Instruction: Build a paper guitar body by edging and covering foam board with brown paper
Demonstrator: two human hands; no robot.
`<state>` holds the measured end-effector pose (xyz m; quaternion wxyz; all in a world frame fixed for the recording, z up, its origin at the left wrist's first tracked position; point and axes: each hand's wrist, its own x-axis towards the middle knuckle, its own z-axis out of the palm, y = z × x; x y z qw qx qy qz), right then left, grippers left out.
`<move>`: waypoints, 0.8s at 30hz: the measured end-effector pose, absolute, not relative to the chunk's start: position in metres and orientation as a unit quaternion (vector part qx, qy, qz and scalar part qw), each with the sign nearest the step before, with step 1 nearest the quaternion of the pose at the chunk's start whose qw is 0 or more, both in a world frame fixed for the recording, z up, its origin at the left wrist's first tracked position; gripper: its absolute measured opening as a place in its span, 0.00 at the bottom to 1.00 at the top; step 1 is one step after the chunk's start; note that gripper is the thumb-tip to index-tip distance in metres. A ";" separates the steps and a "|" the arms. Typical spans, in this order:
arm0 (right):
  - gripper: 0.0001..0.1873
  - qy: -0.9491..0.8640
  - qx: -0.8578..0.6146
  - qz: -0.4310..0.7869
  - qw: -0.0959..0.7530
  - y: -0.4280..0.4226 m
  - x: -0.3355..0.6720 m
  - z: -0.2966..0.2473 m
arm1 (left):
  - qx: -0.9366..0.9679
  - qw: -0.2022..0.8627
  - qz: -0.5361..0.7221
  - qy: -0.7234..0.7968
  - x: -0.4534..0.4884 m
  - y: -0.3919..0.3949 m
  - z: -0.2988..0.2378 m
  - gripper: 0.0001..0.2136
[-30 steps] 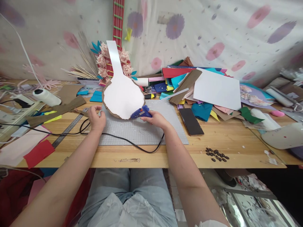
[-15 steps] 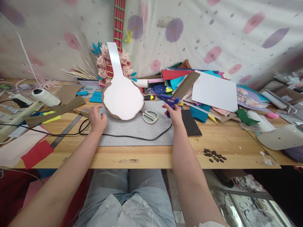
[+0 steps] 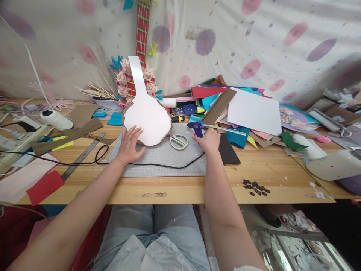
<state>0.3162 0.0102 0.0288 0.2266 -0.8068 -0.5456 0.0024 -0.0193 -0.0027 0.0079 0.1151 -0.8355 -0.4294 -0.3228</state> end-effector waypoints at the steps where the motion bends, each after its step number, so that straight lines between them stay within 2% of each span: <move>1: 0.29 -0.550 -0.812 0.027 0.193 0.006 0.315 0.036 | -0.841 0.112 -0.307 -0.431 -0.018 -0.002 0.007 0.33; 4: 0.26 -0.607 -0.774 0.143 0.112 -0.003 0.299 0.050 | -0.840 0.105 -0.279 -0.453 -0.017 0.002 0.003 0.39; 6: 0.29 -0.661 -0.723 0.144 0.144 -0.003 0.277 0.050 | -0.833 0.102 -0.268 -0.473 -0.017 0.005 0.001 0.42; 9: 0.44 -0.765 -0.589 0.034 0.258 0.005 0.236 0.038 | -0.828 0.100 -0.253 -0.490 -0.016 0.007 0.000 0.44; 11: 0.58 -0.816 -0.520 -0.004 0.255 0.014 0.212 0.026 | -0.828 0.100 -0.247 -0.492 -0.016 0.007 0.000 0.44; 13: 0.63 -0.846 -0.475 -0.010 0.243 0.022 0.196 0.016 | -0.830 0.103 -0.244 -0.491 -0.015 0.007 0.000 0.44; 24: 0.59 -0.858 -0.429 0.055 0.279 0.042 0.183 0.002 | -0.834 0.108 -0.242 -0.483 -0.015 0.010 -0.001 0.38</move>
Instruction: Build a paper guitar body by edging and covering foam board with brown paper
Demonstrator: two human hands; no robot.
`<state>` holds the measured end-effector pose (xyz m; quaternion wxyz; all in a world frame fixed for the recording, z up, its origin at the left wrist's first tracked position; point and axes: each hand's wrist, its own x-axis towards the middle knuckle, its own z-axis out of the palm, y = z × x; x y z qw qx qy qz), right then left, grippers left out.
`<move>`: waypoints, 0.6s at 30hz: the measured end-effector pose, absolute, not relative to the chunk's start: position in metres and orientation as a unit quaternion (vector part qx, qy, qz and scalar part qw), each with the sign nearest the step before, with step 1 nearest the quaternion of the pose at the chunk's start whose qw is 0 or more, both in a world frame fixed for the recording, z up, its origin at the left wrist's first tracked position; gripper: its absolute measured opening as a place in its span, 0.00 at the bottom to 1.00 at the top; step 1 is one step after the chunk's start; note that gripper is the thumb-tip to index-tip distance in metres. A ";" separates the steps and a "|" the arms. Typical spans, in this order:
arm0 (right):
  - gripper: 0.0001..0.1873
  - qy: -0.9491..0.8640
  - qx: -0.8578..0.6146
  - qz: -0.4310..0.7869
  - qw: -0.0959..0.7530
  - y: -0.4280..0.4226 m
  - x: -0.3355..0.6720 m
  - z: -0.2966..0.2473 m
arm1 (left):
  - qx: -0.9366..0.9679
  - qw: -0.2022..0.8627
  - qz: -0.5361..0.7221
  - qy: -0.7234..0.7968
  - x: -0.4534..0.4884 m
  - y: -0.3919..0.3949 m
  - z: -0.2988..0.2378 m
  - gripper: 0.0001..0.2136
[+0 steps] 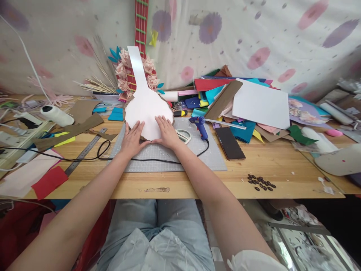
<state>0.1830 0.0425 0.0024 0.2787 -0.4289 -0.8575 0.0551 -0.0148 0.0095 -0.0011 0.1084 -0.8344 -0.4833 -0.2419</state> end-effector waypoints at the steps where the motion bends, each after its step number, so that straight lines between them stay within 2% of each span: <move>1: 0.59 -0.856 -0.430 0.059 0.282 0.043 0.183 0.001 | -0.834 0.107 -0.242 -0.484 -0.014 0.009 -0.001 0.38; 9: 0.56 -0.848 -0.436 0.083 0.288 0.044 0.181 0.000 | -0.832 0.090 -0.237 -0.494 -0.011 0.004 0.006 0.37; 18: 0.51 -0.855 -0.443 0.090 0.256 0.048 0.180 -0.003 | -0.830 0.090 -0.248 -0.491 -0.012 0.005 0.005 0.39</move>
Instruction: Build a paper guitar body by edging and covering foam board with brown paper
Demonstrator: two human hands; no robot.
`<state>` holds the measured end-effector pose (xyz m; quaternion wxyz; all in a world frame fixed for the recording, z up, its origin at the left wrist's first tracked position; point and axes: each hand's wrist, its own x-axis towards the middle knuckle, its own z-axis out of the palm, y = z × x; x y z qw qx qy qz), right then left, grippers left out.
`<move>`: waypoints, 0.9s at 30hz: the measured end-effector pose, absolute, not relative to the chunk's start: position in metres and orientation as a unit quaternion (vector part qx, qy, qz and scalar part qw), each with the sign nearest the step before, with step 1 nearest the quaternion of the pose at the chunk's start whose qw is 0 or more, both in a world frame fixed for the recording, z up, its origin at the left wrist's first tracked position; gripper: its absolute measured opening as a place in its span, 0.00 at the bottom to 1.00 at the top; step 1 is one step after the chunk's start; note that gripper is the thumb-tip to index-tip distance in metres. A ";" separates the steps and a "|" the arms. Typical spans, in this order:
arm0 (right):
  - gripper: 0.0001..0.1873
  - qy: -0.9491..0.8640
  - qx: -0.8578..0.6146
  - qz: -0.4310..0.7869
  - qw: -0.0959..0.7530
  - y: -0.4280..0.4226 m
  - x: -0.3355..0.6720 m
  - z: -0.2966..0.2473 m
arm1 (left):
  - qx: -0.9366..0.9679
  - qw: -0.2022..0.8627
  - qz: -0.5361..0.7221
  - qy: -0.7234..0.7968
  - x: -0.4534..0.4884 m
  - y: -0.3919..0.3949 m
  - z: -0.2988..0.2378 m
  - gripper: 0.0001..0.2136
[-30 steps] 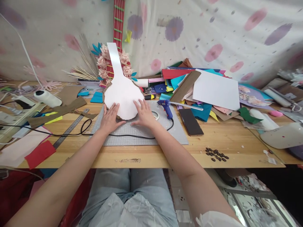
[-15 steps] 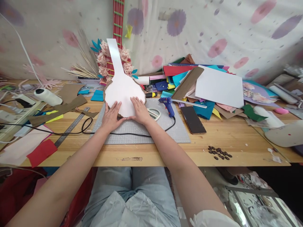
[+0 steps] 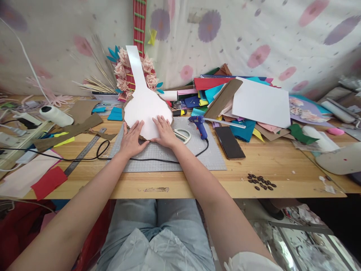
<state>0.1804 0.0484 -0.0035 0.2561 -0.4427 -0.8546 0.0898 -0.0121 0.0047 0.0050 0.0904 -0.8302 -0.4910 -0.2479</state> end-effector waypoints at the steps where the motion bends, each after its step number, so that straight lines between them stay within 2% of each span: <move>1: 0.50 -0.856 -0.441 0.089 0.254 0.049 0.181 -0.004 | -0.831 0.089 -0.246 -0.491 -0.013 0.005 0.005 0.39; 4: 0.46 -0.860 -0.436 0.084 0.253 0.049 0.183 -0.004 | -0.837 0.082 -0.239 -0.485 -0.015 0.005 0.005 0.40; 12: 0.46 -0.859 -0.433 0.080 0.260 0.047 0.183 -0.005 | -0.833 0.075 -0.251 -0.488 -0.017 0.008 0.004 0.37; 19: 0.53 -0.858 -0.440 0.060 0.257 0.044 0.180 -0.006 | -0.828 0.076 -0.256 -0.493 -0.016 0.008 0.004 0.35; 27: 0.50 -0.849 -0.458 0.067 0.255 0.044 0.175 -0.007 | -0.830 0.069 -0.245 -0.496 -0.016 0.008 0.004 0.34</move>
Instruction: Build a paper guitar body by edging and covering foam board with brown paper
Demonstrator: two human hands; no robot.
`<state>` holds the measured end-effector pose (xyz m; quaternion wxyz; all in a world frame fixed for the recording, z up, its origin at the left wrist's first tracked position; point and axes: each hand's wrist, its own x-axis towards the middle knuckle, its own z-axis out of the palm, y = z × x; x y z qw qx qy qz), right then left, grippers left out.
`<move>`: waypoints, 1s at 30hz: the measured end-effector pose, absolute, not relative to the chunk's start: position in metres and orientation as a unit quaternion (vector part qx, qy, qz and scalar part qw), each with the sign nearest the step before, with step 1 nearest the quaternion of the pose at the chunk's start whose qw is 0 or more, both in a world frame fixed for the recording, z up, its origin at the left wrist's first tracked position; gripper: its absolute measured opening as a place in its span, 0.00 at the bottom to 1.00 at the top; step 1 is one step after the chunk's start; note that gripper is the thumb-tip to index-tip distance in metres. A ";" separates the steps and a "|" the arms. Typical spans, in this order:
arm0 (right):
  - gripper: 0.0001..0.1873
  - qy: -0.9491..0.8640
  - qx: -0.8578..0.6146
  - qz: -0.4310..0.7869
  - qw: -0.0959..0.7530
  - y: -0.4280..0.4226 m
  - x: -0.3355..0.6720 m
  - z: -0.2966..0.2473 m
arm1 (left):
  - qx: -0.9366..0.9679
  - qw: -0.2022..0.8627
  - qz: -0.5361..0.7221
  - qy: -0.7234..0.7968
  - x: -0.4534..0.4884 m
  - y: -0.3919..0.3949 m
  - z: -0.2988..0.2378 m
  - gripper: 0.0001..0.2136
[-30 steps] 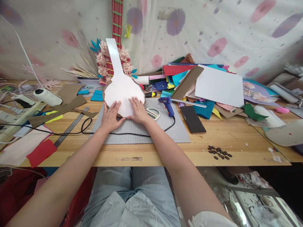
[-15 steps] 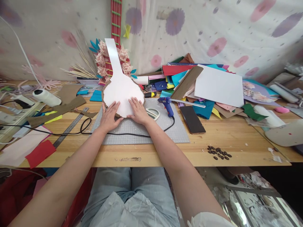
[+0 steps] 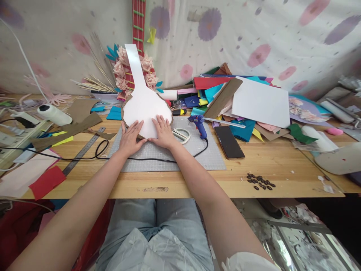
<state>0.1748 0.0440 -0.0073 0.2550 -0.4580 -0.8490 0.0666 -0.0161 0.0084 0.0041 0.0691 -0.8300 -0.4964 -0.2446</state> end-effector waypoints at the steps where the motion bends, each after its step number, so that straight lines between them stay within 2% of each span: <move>1: 0.50 -0.849 -0.458 0.066 0.256 0.044 0.174 -0.007 | -0.830 0.069 -0.245 -0.496 -0.016 0.008 0.004 0.34; 21: 0.44 -0.849 -0.459 0.059 0.256 0.040 0.174 -0.005 | -0.825 0.074 -0.268 -0.493 -0.017 0.009 0.003 0.32; 24: 0.37 -0.842 -0.441 0.072 0.302 0.042 0.176 -0.006 | -0.823 0.068 -0.274 -0.492 -0.017 0.010 0.003 0.31; 26: 0.27 -0.818 -0.437 0.085 0.364 0.042 0.178 -0.004 | -0.819 0.060 -0.286 -0.494 -0.017 0.010 0.003 0.30; 28: 0.16 -0.764 -0.471 0.098 0.430 0.041 0.181 0.000 | -0.815 0.047 -0.301 -0.493 -0.017 0.011 0.002 0.29; 30: 0.11 -0.699 -0.527 0.116 0.468 0.038 0.184 0.004 | -0.814 0.031 -0.316 -0.487 -0.018 0.012 0.001 0.28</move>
